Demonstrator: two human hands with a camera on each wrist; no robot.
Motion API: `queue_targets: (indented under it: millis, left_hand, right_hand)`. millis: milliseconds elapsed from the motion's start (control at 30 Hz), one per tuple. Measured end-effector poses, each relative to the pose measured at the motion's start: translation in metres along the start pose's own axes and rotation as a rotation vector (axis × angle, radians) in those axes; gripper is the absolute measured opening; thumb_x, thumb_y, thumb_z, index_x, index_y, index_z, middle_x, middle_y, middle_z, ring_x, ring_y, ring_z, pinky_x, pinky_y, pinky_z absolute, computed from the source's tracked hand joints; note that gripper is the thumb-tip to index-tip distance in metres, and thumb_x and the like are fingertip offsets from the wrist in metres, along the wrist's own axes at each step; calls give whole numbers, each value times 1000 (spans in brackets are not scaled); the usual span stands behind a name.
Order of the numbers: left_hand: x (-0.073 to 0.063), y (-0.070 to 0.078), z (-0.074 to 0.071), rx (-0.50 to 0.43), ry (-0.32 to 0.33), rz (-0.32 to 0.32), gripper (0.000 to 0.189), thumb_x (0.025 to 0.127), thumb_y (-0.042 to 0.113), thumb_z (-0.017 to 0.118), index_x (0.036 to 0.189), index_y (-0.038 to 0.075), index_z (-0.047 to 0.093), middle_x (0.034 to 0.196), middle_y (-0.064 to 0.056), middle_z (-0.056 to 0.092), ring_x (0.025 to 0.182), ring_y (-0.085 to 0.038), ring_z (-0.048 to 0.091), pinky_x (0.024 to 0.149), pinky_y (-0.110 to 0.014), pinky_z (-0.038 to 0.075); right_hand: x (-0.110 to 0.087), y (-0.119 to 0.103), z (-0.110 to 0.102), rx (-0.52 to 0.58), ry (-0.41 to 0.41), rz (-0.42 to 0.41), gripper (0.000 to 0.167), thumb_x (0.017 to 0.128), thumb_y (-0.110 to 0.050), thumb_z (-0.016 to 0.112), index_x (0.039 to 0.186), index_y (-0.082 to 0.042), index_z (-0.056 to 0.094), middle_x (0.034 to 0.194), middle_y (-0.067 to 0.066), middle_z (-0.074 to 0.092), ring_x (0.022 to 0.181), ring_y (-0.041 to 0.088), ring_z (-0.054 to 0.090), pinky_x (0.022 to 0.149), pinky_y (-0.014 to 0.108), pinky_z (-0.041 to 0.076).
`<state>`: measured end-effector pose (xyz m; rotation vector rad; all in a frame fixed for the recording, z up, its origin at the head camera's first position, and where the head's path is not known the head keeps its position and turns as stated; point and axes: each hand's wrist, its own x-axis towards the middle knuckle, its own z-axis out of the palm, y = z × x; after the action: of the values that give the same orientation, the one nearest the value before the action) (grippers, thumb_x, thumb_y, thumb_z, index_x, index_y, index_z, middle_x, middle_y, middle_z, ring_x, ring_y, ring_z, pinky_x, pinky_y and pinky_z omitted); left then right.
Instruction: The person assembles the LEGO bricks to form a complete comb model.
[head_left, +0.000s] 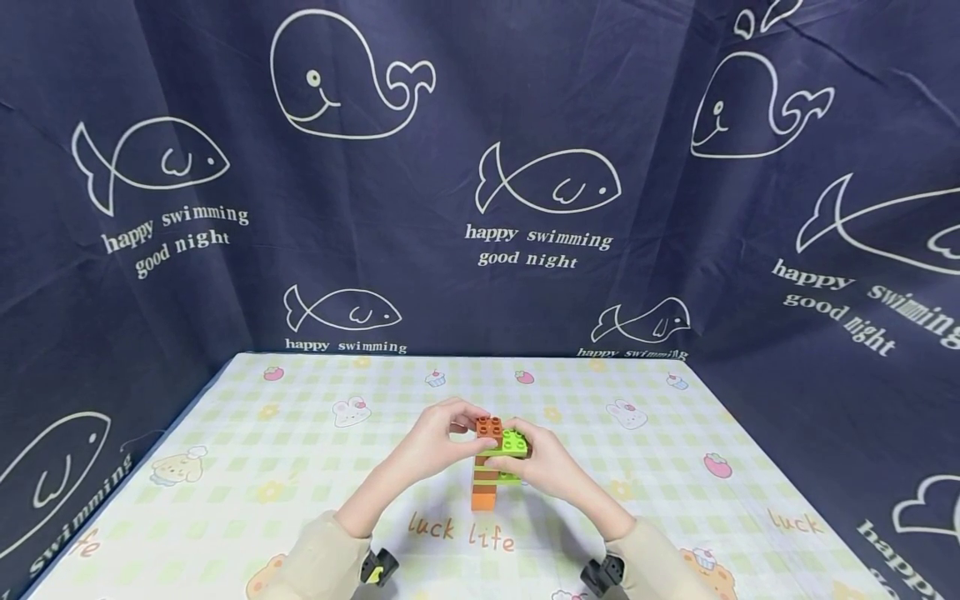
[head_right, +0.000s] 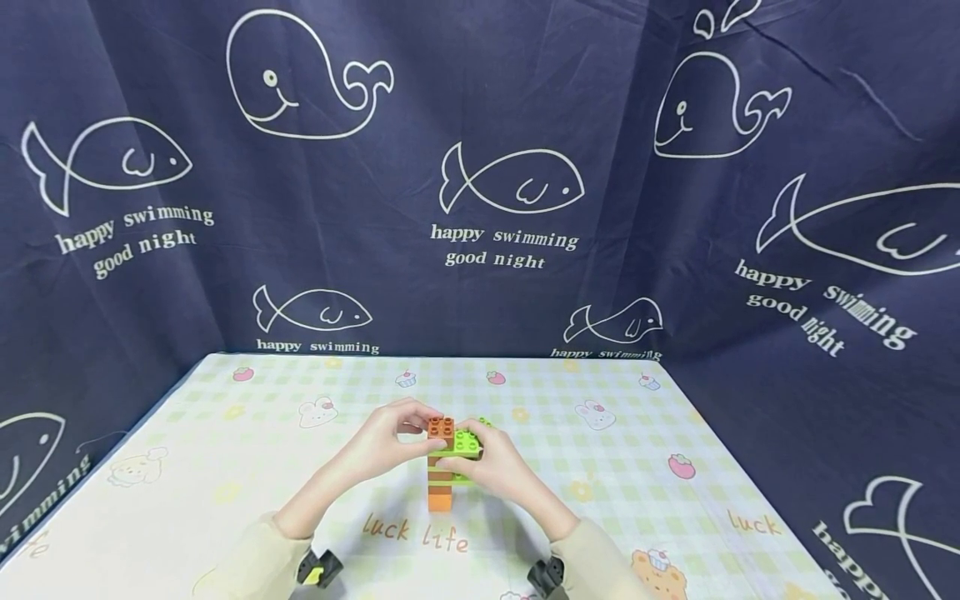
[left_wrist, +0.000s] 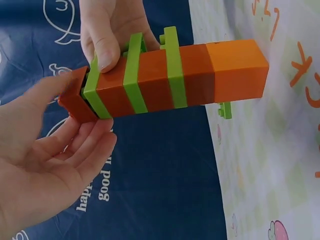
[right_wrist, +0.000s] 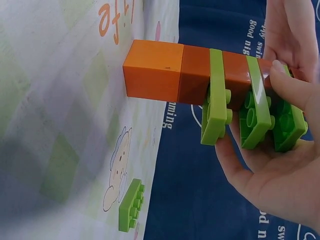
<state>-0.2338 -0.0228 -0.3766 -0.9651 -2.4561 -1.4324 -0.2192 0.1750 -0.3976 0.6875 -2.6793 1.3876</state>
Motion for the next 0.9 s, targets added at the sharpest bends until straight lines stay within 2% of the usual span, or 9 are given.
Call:
queue_targets:
  millis: [100, 233, 367, 700, 900]
  left_hand:
    - [0, 0, 2, -16, 27, -7, 27, 81, 26, 74, 101, 9, 67, 91, 0, 65, 84, -13, 64, 81, -28, 54]
    - [1, 0, 3, -36, 39, -18, 25, 81, 26, 73, 99, 10, 67, 89, 1, 65, 82, -12, 64, 78, -23, 54]
    - [1, 0, 3, -58, 19, -25, 26, 82, 26, 73, 101, 10, 68, 91, 0, 64, 83, -13, 64, 77, -21, 53]
    - [2, -4, 2, -89, -26, -13, 26, 83, 25, 71, 103, 9, 68, 95, -3, 62, 90, -17, 63, 78, -18, 53]
    - [3, -5, 2, -112, -44, -20, 24, 84, 24, 71, 103, 9, 67, 98, -5, 61, 92, -19, 63, 78, -20, 54]
  right_hand:
    - [-3, -13, -2, -4, -4, 13, 34, 81, -21, 73, 109, -7, 60, 91, 5, 65, 67, 4, 52, 59, 19, 45]
    - [-3, -15, -2, -4, -9, 22, 33, 82, -18, 73, 110, -5, 59, 94, 6, 66, 70, 4, 54, 61, 19, 47]
    - [0, -1, 1, -11, -2, -2, 37, 80, -27, 74, 109, -9, 60, 92, 3, 65, 70, 5, 54, 61, 20, 47]
    - [1, 3, 1, -10, -7, -21, 38, 80, -30, 73, 110, -11, 60, 93, 3, 65, 73, 5, 57, 63, 21, 49]
    - [2, 3, 0, -6, -3, -1, 37, 81, -31, 73, 111, -14, 60, 95, 0, 65, 75, 5, 57, 66, 21, 49]
